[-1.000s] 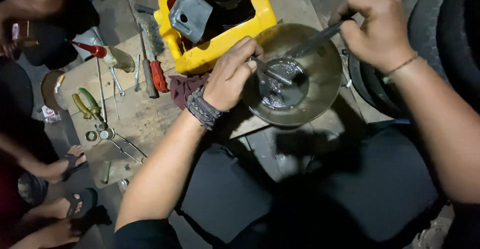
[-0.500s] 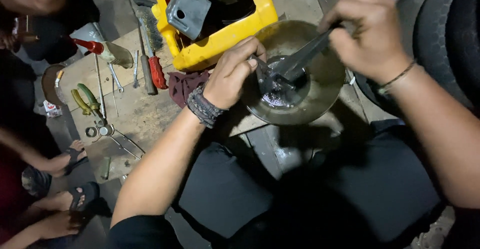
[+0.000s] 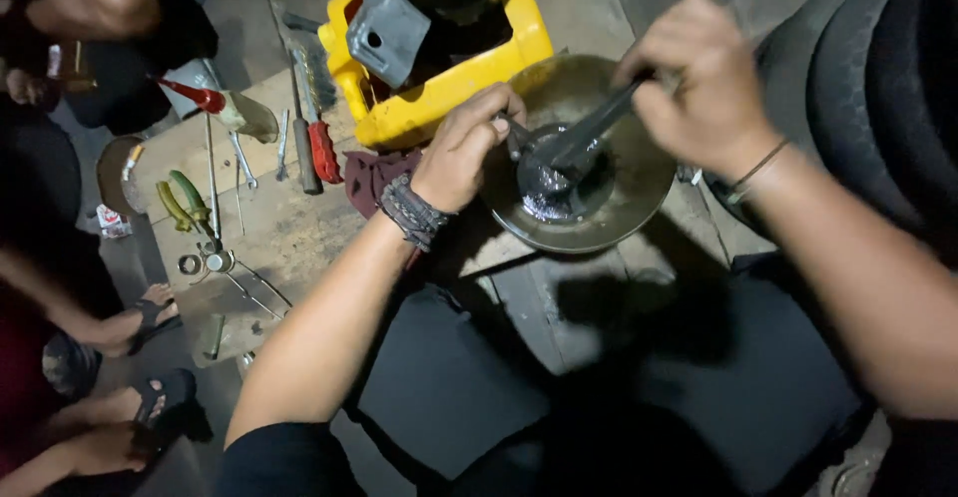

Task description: The person sits cross-legged and cleans a metal rod by scrubbing it with a brush inside a metal bowl containing liquid. The person holds the rod with the left hand and scrubs with the right hand, repeatedly dipping and scrubbing the rod in the bowl.

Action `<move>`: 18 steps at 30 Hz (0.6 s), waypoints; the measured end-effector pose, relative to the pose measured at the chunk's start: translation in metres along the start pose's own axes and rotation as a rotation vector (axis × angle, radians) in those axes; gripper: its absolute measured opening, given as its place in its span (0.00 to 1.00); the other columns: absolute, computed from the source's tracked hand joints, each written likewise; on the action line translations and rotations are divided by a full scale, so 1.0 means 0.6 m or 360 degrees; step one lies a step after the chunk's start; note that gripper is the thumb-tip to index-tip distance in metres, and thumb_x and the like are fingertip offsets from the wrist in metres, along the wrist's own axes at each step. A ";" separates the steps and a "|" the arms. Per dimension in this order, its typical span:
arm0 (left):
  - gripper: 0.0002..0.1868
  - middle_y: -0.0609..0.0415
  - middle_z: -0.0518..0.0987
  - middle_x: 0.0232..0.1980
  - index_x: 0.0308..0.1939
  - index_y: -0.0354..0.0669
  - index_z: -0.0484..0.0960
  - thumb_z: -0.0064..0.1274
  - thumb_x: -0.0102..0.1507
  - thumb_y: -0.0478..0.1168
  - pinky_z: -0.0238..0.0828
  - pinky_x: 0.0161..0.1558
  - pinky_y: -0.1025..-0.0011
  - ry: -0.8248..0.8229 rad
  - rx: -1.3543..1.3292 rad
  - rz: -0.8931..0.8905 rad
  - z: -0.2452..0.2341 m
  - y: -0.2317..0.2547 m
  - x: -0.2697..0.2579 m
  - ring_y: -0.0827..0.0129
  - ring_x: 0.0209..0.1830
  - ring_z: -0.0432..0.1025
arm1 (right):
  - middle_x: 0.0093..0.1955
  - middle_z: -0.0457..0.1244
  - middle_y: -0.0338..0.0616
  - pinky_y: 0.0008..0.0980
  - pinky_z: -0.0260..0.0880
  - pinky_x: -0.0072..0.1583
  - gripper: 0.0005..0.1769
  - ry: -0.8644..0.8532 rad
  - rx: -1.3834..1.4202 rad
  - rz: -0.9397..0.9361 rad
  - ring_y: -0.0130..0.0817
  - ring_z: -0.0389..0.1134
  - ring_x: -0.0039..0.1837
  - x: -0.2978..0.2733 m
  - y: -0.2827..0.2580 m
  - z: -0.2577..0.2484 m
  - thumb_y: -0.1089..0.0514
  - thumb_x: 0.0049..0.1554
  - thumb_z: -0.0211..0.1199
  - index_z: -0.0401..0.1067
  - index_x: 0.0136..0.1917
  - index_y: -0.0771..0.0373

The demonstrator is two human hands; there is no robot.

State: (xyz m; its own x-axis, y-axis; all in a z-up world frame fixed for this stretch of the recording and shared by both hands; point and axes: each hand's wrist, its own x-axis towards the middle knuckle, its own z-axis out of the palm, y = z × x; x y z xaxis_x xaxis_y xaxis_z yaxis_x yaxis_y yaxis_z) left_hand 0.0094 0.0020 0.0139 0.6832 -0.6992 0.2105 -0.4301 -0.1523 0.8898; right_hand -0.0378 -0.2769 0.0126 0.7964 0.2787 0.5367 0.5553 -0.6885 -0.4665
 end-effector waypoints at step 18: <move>0.12 0.58 0.68 0.37 0.37 0.46 0.70 0.30 0.65 0.43 0.58 0.42 0.70 0.0090 -0.0088 -0.0031 0.000 -0.005 -0.009 0.70 0.38 0.62 | 0.42 0.68 0.39 0.47 0.60 0.52 0.10 -0.0122 -0.0250 0.0144 0.48 0.62 0.53 -0.028 0.090 0.036 0.69 0.50 0.56 0.75 0.43 0.59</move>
State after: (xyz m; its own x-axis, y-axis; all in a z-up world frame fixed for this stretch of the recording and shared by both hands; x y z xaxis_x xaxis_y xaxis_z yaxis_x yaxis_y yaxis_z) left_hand 0.0074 0.0062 0.0102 0.7239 -0.6558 0.2143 -0.3844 -0.1254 0.9146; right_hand -0.0160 -0.3043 -0.0366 0.8605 0.2568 0.4399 0.4412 -0.8074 -0.3917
